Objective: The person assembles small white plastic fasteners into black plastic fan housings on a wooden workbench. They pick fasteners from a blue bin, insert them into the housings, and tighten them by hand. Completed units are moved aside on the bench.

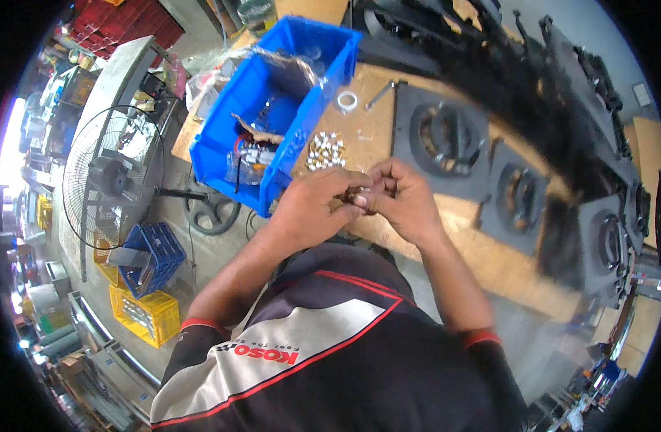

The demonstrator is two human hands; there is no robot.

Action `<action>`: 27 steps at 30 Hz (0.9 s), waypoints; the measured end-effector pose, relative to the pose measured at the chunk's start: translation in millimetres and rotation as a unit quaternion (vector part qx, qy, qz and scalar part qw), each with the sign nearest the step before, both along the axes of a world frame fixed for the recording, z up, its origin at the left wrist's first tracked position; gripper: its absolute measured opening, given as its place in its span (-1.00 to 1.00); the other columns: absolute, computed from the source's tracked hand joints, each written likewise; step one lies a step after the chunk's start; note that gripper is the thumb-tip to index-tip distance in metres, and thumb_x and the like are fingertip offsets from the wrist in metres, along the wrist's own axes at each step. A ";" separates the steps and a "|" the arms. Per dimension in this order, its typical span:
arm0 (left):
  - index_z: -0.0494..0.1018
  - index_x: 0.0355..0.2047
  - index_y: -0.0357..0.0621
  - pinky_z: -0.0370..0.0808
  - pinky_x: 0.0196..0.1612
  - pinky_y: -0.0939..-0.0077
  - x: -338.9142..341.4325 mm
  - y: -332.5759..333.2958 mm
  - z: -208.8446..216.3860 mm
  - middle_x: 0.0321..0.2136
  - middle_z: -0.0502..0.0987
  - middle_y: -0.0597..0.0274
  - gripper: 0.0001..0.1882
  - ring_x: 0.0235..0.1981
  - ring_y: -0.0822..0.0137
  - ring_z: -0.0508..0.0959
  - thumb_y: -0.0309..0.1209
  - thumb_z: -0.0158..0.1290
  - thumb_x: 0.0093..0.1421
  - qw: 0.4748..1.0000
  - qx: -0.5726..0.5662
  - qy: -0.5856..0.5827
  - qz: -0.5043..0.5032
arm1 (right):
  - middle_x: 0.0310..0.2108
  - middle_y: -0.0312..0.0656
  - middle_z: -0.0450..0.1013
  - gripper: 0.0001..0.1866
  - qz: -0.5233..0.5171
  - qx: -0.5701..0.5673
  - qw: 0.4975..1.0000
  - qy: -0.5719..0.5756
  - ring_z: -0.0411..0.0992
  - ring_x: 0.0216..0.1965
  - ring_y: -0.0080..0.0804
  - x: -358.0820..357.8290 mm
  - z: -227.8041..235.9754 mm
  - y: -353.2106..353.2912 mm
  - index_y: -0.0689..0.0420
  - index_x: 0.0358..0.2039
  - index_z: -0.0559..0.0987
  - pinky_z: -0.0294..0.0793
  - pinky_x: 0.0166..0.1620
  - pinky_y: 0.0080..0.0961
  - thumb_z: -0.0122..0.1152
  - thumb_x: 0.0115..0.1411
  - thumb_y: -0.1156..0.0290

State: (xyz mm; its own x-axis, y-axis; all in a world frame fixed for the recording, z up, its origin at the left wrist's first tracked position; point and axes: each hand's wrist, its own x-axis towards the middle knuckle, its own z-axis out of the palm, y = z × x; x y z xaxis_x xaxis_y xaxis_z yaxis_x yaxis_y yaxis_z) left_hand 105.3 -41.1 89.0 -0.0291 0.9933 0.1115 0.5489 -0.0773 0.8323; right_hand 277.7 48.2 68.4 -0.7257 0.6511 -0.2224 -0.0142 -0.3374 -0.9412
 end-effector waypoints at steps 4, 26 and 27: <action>0.58 -0.12 -0.16 0.53 -0.27 0.41 -4.1 -8.7 -17.9 -0.35 0.59 0.11 -0.69 -0.34 0.26 0.62 -0.48 0.25 0.09 0.998 -0.029 -0.041 0.037 | -0.36 -0.29 0.50 -0.75 0.023 -0.055 0.998 0.001 0.50 -0.31 -0.61 4.9 -28.2 -8.9 0.18 -0.12 0.48 0.53 -0.29 -0.63 0.26 0.28 0.34; 0.55 -0.16 -0.25 0.44 -0.08 0.57 -34.4 -141.9 -188.5 -0.28 0.59 0.36 -0.81 -0.23 0.53 0.51 -0.47 0.21 0.22 0.822 -0.431 -0.367 0.066 | 0.25 0.10 0.30 -0.03 0.327 -0.010 0.919 -0.218 0.29 0.26 -0.07 50.1 -240.4 -68.7 0.23 0.28 0.33 0.27 0.27 -0.28 0.36 0.03 -0.21; 0.55 -0.16 -0.27 0.45 -0.09 0.57 -33.2 -133.3 -187.1 -0.28 0.60 0.34 -0.80 -0.24 0.53 0.52 -0.47 0.20 0.23 0.823 -0.441 -0.354 0.051 | 0.26 0.09 0.29 -0.05 0.331 -0.019 0.921 -0.204 0.29 0.26 -0.11 46.6 -242.9 -67.7 0.24 0.27 0.33 0.27 0.26 -0.30 0.38 0.05 -0.16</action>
